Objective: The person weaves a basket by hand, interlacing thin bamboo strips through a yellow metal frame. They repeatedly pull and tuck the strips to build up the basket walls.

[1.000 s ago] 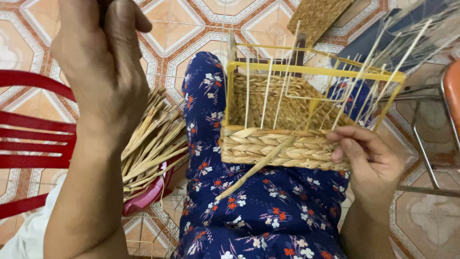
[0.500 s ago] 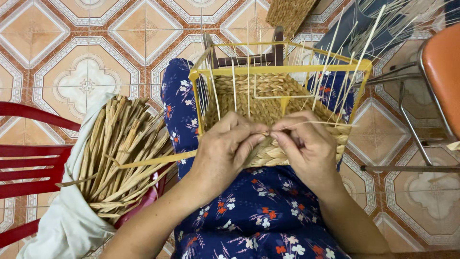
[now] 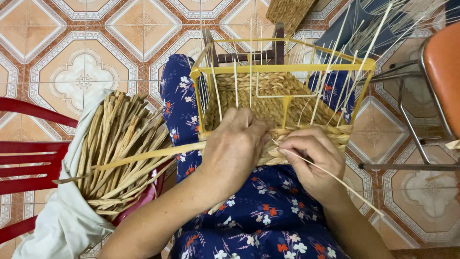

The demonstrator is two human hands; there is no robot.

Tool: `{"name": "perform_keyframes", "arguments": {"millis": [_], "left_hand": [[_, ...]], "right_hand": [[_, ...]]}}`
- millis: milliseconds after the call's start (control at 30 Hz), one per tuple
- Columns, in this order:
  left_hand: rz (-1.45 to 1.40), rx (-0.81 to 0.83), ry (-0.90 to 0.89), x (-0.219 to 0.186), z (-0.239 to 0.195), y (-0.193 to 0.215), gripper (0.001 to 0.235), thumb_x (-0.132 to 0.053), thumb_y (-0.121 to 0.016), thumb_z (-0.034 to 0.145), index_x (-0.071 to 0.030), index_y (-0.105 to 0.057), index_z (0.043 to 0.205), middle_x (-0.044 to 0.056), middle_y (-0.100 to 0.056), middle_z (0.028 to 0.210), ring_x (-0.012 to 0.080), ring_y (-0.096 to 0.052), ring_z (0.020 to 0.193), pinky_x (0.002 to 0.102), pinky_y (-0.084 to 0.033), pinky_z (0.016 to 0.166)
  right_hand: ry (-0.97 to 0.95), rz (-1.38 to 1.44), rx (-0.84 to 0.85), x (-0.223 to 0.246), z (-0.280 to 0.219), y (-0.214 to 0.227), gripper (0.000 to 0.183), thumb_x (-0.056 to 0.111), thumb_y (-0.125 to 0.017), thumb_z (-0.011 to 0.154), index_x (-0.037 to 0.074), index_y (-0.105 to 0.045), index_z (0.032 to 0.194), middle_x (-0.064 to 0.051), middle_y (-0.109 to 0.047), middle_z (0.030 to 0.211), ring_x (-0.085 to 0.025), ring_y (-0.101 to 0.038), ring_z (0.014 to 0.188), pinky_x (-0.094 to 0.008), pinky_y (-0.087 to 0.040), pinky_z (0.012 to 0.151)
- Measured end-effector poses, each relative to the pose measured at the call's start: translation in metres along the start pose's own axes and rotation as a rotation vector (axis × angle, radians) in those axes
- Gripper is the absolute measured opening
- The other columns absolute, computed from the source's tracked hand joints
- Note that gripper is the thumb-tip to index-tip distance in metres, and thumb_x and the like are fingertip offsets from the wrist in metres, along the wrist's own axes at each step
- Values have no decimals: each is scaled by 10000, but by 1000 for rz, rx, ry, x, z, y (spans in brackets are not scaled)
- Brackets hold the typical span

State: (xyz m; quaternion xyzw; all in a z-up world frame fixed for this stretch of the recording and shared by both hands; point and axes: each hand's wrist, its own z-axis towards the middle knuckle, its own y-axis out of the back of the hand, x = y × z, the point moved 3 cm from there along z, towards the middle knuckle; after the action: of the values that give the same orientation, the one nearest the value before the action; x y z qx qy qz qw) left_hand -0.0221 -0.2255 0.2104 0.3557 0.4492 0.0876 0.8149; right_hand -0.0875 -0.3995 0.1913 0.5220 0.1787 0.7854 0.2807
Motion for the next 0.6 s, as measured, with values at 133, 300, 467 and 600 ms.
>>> {"name": "perform_keyframes", "arguments": {"millis": [133,300,467,600], "left_hand": [[154,-3,-50,-1,1,-2,164,-109,-734,881,-20,-709,1017,134,-566,905,316,-554,906,430,-476,784],[201,10,-148,-8,-2,11,190,-152,-741,896,-50,-688,1047,98,-554,966,284,-544,938,425,-447,779],[57,73,-155,-13,-12,31,493,-254,-757,850,30,-673,1244,119,-543,983,295,-525,907,424,-451,772],[273,140,-210,-20,-15,31,613,-227,-722,761,111,-646,1266,140,-547,992,282,-551,932,390,-477,759]], "right_hand": [[70,-37,36,11,7,1,127,-11,-775,862,41,-704,953,-79,-709,982,-155,-684,862,-261,-542,717],[40,-68,116,15,33,-5,85,-1,-689,941,29,-649,1011,-67,-754,1016,-104,-709,719,-254,-555,623],[-224,-17,239,4,52,-11,44,35,-667,965,23,-649,1003,-41,-692,733,-88,-646,558,-267,-504,509],[-372,90,307,-1,54,-14,44,57,-659,953,40,-636,987,-35,-711,703,-80,-638,534,-230,-505,450]]}}
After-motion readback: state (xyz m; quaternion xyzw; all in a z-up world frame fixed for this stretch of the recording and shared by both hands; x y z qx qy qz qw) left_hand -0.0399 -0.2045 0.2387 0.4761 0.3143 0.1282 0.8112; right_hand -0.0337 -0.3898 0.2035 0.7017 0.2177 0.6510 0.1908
